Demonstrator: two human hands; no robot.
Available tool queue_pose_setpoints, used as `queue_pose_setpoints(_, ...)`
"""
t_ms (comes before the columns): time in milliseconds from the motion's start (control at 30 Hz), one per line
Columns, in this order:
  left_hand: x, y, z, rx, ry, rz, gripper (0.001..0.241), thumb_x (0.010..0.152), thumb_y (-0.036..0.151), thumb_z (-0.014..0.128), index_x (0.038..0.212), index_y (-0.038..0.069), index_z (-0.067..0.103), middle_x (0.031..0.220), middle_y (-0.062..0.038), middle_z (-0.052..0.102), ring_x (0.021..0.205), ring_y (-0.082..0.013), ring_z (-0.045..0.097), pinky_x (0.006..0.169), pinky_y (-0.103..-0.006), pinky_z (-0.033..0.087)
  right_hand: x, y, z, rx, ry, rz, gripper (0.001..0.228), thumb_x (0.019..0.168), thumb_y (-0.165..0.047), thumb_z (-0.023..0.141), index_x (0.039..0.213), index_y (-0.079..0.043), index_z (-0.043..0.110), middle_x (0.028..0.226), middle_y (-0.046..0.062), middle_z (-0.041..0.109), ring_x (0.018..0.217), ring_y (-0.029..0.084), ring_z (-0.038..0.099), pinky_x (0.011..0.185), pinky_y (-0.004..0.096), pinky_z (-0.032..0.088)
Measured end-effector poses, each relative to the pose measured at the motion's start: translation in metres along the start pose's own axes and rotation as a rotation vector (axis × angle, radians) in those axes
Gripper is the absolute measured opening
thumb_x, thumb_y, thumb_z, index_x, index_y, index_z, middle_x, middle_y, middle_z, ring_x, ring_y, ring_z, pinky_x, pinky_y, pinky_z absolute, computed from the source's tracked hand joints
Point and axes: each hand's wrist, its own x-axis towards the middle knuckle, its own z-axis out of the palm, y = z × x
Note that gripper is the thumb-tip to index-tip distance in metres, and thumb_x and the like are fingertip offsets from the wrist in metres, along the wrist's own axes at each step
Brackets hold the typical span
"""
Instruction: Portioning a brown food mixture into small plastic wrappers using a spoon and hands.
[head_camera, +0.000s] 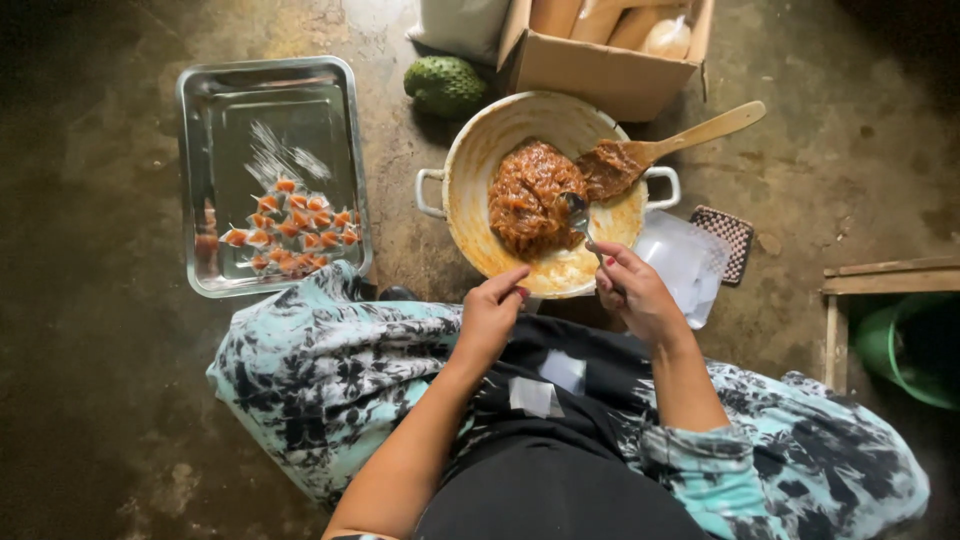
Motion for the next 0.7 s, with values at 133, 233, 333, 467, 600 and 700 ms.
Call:
queue_pose_setpoints(133, -0.012, 0.068, -0.006, -0.351, 0.012, -0.079, 0.047, 0.087, -0.013, 0.056, 0.13, 0.001, 0.07, 0.107, -0.024, 0.075, 0.091, -0.0176, 0.072, 0.081, -0.0266, 0.063, -0.018, -0.012, 0.017, 0.01, -0.092, -0.105, 0.034, 0.107, -0.015, 0.046, 0.141, -0.01, 0.052, 0.074, 0.007, 0.044, 0.049, 0.011, 0.034, 0.043, 0.024, 0.031)
queue_pose_setpoints(233, -0.016, 0.091, -0.01, -0.527, 0.017, -0.11, 0.043, 0.089, -0.013, 0.06, 0.129, 0.0, 0.07, 0.108, -0.026, 0.076, 0.098, -0.0218, 0.075, 0.083, -0.0244, 0.064, -0.036, -0.02, 0.035, 0.017, -0.18, -0.265, 0.037, 0.106, -0.01, 0.043, 0.142, -0.004, 0.054, 0.064, 0.007, 0.035, 0.047, 0.013, 0.027, 0.043, 0.026, 0.028)
queue_pose_setpoints(333, -0.019, 0.102, -0.009, -0.641, 0.035, -0.113, 0.043, 0.089, -0.014, 0.06, 0.13, -0.003, 0.067, 0.125, -0.028, 0.07, 0.111, -0.031, 0.071, 0.087, -0.0315, 0.064, -0.052, -0.017, 0.048, -0.027, -0.171, -0.369, 0.038, 0.103, -0.005, 0.044, 0.139, -0.001, 0.056, 0.062, 0.008, 0.035, 0.05, 0.015, 0.027, 0.044, 0.027, 0.028)
queue_pose_setpoints(467, -0.026, 0.115, -0.01, -0.735, -0.016, -0.137, 0.049, 0.09, -0.012, 0.061, 0.137, -0.001, 0.061, 0.134, -0.025, 0.065, 0.119, -0.0369, 0.066, 0.093, -0.0381, 0.061, -0.063, -0.008, 0.053, -0.117, -0.122, -0.434, 0.039, 0.101, -0.001, 0.046, 0.138, 0.002, 0.058, 0.069, 0.011, 0.04, 0.056, 0.016, 0.031, 0.047, 0.028, 0.029)
queue_pose_setpoints(600, -0.03, 0.118, -0.008, -0.861, -0.09, -0.175, 0.059, 0.089, -0.012, 0.063, 0.145, 0.005, 0.056, 0.13, -0.022, 0.069, 0.114, -0.0355, 0.069, 0.091, -0.0407, 0.061, -0.065, -0.001, 0.06, -0.226, -0.107, -0.544, 0.039, 0.098, 0.003, 0.051, 0.135, 0.005, 0.061, 0.071, 0.01, 0.045, 0.06, 0.014, 0.034, 0.051, 0.026, 0.03)
queue_pose_setpoints(700, -0.027, 0.11, -0.008, -0.936, -0.111, -0.208, 0.061, 0.088, -0.011, 0.066, 0.146, 0.006, 0.055, 0.122, -0.019, 0.073, 0.108, -0.0316, 0.073, 0.09, -0.0421, 0.062, -0.067, 0.003, 0.065, -0.314, -0.07, -0.589, 0.037, 0.098, 0.004, 0.052, 0.133, 0.007, 0.062, 0.074, 0.011, 0.05, 0.063, 0.014, 0.039, 0.055, 0.025, 0.035)
